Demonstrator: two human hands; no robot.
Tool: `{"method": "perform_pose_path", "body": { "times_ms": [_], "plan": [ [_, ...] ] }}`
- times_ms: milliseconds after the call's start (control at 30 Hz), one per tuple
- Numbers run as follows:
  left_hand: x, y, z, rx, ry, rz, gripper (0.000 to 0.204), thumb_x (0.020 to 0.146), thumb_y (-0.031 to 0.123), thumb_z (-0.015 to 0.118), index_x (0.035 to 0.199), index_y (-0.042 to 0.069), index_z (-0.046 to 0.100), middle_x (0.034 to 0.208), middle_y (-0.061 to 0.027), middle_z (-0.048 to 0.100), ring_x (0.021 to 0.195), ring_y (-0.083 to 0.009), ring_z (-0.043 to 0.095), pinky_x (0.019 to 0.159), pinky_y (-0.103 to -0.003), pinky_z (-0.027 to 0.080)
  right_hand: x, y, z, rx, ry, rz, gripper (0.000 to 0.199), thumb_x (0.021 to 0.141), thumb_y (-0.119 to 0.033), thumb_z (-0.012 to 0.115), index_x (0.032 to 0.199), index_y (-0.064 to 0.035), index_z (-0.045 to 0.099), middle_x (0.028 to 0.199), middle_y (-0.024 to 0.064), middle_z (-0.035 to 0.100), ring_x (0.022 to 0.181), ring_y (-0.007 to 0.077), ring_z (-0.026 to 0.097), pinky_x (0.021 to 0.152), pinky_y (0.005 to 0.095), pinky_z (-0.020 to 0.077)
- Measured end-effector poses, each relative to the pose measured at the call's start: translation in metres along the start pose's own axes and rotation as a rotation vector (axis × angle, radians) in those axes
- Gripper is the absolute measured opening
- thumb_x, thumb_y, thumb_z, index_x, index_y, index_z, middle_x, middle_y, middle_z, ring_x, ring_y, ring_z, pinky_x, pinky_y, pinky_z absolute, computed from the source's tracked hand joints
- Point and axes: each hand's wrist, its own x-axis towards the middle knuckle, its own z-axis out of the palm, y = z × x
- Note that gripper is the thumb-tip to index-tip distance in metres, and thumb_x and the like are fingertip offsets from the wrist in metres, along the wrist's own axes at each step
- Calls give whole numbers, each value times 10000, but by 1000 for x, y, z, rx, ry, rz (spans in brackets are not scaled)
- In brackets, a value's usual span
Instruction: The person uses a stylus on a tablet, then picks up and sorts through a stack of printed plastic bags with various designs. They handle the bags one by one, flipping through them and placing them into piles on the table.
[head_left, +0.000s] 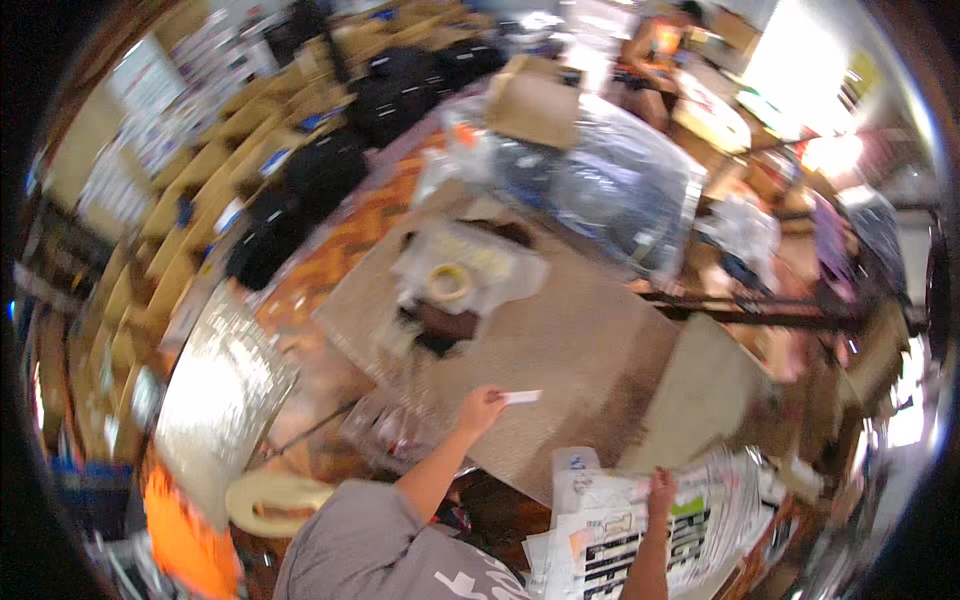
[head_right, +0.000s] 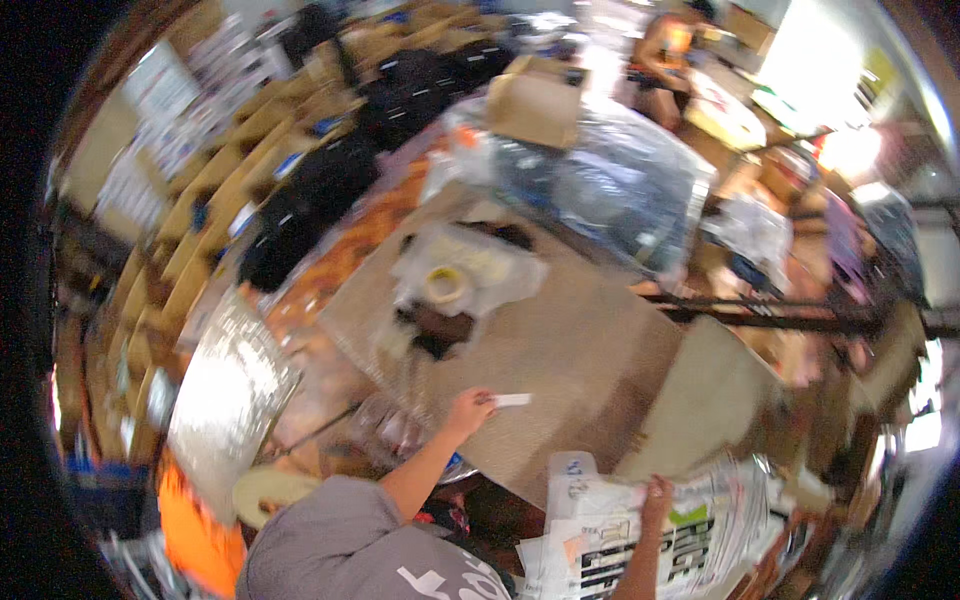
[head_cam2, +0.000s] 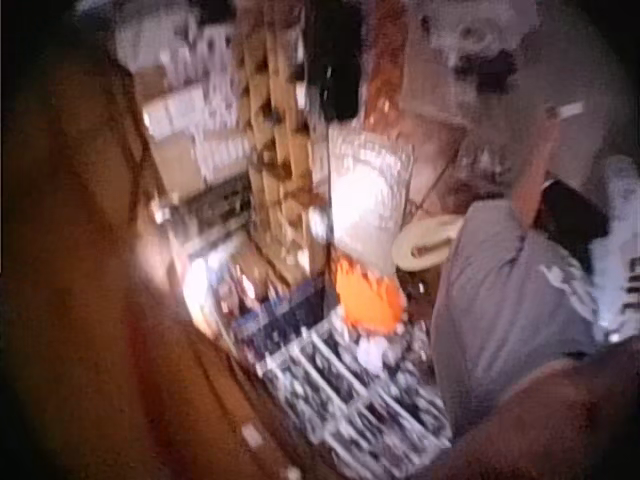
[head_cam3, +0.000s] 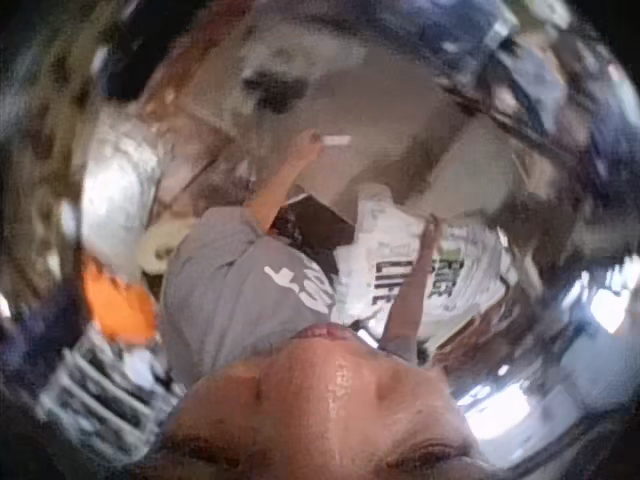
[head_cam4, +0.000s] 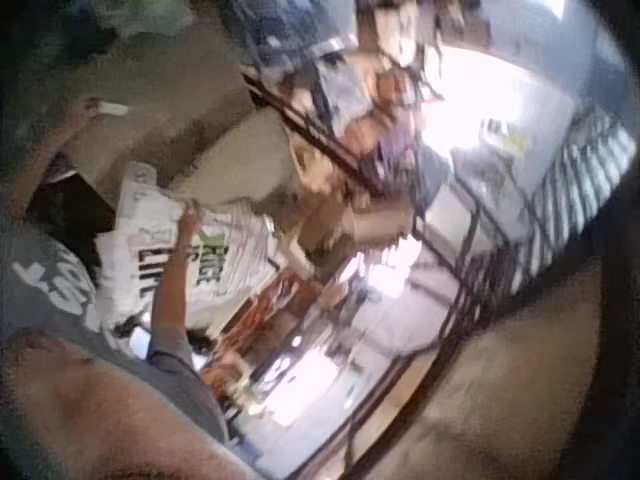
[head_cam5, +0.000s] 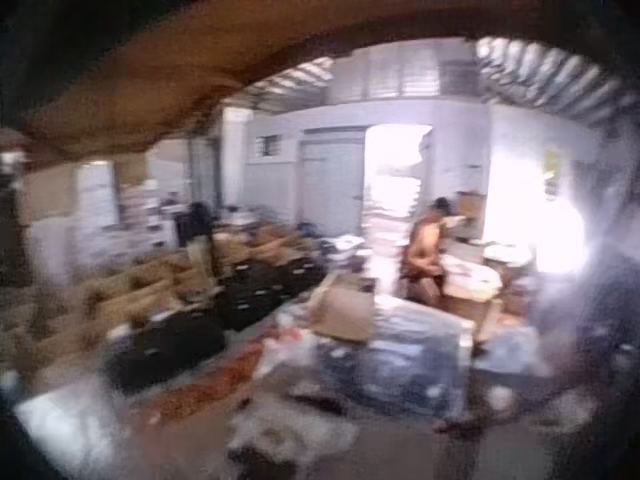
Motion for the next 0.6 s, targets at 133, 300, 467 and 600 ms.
{"method": "perform_pose_path", "body": {
  "times_ms": [133,300,467,600],
  "plan": [
    [13,46,9,290,126,132,197,771,188,682,911,50,677,871,-114,662,826,-214,616,744,-335,472,104,67,-19,-561,-57,-120,449,835,-292,621,1177,-14,538,1187,154,542,1101,344,475,1000,435,324],
    [-2,68,1,-295,39,-224,148,798,79,624,933,20,643,909,-61,620,872,-135,578,796,-273,461,170,37,11,-560,59,165,568,882,-407,565,1311,-50,457,1299,165,480,1137,355,495,927,470,410],
    [27,77,23,-439,-58,-292,159,794,60,620,935,-12,640,918,-80,621,853,-147,578,798,-258,460,184,63,32,-623,178,266,586,922,-460,470,1358,-73,411,1376,153,425,1140,345,513,952,449,396],
    [80,135,65,-288,-296,-323,179,761,49,593,912,-16,665,947,-97,629,885,-161,580,816,-260,468,184,103,54,-1060,335,276,614,916,-512,420,1366,-96,396,1416,136,368,1222,347,412,964,462,355]
  ]
}}
